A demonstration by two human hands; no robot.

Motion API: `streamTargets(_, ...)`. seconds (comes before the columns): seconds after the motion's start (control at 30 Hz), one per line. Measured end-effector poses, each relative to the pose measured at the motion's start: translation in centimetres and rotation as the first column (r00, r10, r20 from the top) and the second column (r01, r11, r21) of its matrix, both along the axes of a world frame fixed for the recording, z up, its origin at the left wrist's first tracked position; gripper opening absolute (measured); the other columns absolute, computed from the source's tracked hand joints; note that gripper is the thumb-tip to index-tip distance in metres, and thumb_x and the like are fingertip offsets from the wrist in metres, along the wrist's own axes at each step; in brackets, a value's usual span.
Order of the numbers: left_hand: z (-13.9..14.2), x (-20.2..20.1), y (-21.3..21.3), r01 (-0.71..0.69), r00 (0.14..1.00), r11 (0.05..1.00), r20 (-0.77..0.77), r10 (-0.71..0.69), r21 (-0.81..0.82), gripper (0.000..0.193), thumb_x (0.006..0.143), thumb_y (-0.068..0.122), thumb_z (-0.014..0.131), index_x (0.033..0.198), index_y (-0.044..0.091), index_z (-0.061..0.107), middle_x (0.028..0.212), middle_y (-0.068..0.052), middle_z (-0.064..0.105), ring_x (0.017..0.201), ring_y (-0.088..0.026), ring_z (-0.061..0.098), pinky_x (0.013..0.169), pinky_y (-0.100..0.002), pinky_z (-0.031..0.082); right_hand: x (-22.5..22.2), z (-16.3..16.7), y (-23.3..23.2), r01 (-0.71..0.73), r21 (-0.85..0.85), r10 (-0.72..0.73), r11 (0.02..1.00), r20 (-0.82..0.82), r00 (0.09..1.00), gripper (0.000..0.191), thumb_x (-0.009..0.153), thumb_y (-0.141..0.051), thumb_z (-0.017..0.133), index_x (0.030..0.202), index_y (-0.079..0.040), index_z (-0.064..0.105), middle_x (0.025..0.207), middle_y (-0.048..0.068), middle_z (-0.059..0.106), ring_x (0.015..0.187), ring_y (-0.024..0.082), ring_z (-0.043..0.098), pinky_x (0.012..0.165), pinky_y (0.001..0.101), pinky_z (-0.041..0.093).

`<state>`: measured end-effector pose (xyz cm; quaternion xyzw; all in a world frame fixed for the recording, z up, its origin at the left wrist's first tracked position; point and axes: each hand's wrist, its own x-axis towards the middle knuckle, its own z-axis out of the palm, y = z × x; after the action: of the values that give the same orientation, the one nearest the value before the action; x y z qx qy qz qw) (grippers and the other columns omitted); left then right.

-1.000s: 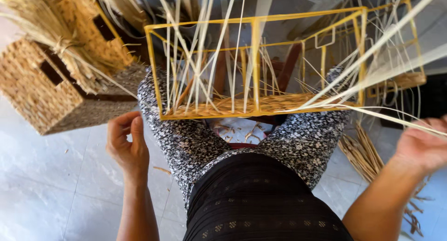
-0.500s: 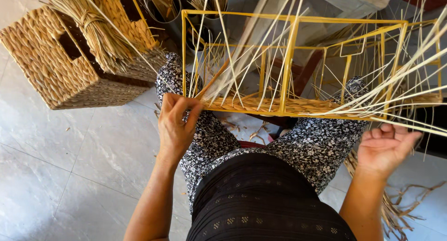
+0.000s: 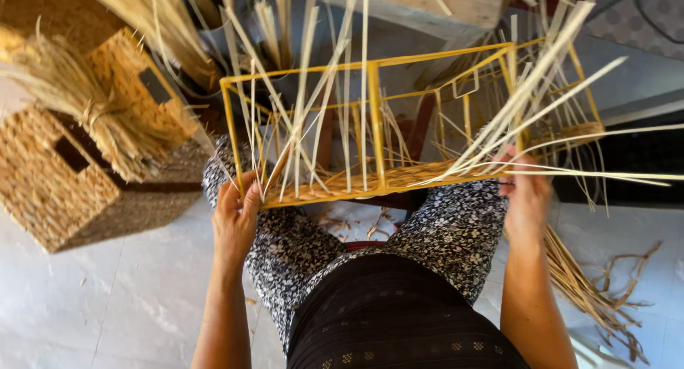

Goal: The person sits on the floor with a yellow metal frame across their lap and weaves thin dried plant strands around the frame, tucking and tightening them by hand. They then use scissors to trim the excess strand ends from the woven panel and finally handle a tied bundle of dried leaves.

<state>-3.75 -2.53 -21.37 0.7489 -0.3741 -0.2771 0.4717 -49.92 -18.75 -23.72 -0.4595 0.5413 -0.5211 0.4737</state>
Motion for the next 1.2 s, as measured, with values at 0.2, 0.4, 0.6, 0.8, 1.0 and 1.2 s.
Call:
streamTargets(0.2,0.5,-3.2,2.2,0.06,0.962,0.977,-0.25,-0.111,-0.206,0.032,0.103,0.016,0.056,0.132,0.005,0.065,0.143,-0.012,0.062,0.134,-0.021,0.057,0.111,-0.034,0.044,-3.9,-1.9,2.7,0.033,0.006,-0.032,0.999,-0.027,0.999,0.016,0.106,-0.018,0.067,0.118,-0.008,0.072,0.105,0.003,0.074,0.076,0.004,0.059,0.062,0.0154,0.043)
streamTargets(0.4,0.2,-6.3,7.8,0.042,0.912,0.955,-0.379,-0.157,-0.295,0.032,0.101,0.01,0.055,0.131,0.005,0.062,0.162,-0.015,0.04,0.145,-0.026,0.044,0.116,-0.04,0.039,-6.8,-2.2,8.5,0.022,-0.172,-0.02,0.985,0.015,1.0,0.015,0.103,-0.01,0.059,0.115,-0.005,0.067,0.113,0.009,0.073,0.097,0.011,0.074,0.078,0.026,0.065)
streamTargets(0.6,-0.7,-8.3,12.5,0.093,0.961,0.853,-0.18,-0.212,-0.513,0.023,0.105,0.008,0.06,0.127,0.008,0.066,0.17,-0.017,0.033,0.157,-0.035,0.037,0.13,-0.048,0.031,-8.4,0.5,12.0,0.015,-0.408,0.055,0.913,0.158,0.986,0.02,0.105,0.003,0.06,0.122,-0.004,0.068,0.125,0.013,0.068,0.11,0.015,0.066,0.102,0.0243,0.054)
streamTargets(0.8,-5.2,-8.3,15.1,0.165,0.97,0.875,0.238,-0.059,-0.456,0.028,0.095,0.008,0.073,0.122,0.013,0.069,0.166,-0.017,0.034,0.153,-0.036,0.042,0.126,-0.048,0.037,-8.5,-2.3,12.9,-0.011,-0.339,0.102,0.941,0.251,0.963,0.017,0.1,0.008,0.06,0.11,-0.003,0.068,0.138,0.012,0.066,0.105,0.009,0.061,0.099,0.0248,0.051)
streamTargets(1.0,-10.0,-10.4,17.2,0.14,0.958,0.932,0.285,-0.042,-0.335,0.033,0.091,-0.002,0.071,0.121,0.012,0.073,0.156,-0.019,0.047,0.136,-0.033,0.057,0.112,-0.042,0.051,-9.0,-8.3,13.6,-0.109,-0.319,0.15,0.941,0.108,0.983,0.013,0.099,0.007,0.062,0.107,-0.003,0.065,0.139,0.013,0.063,0.121,0.014,0.061,0.105,0.0272,0.05)
streamTargets(1.2,-13.5,-11.1,18.0,0.122,0.935,0.96,0.353,-0.026,-0.252,0.032,0.097,-0.004,0.067,0.125,0.009,0.07,0.155,-0.022,0.051,0.132,-0.033,0.059,0.11,-0.04,0.052,-13.1,-10.1,13.5,-0.244,-0.176,0.243,0.954,-0.023,0.97,0.019,0.103,-0.001,0.058,0.119,0.003,0.066,0.137,0.016,0.065,0.12,0.02,0.064,0.104,0.0324,0.053)
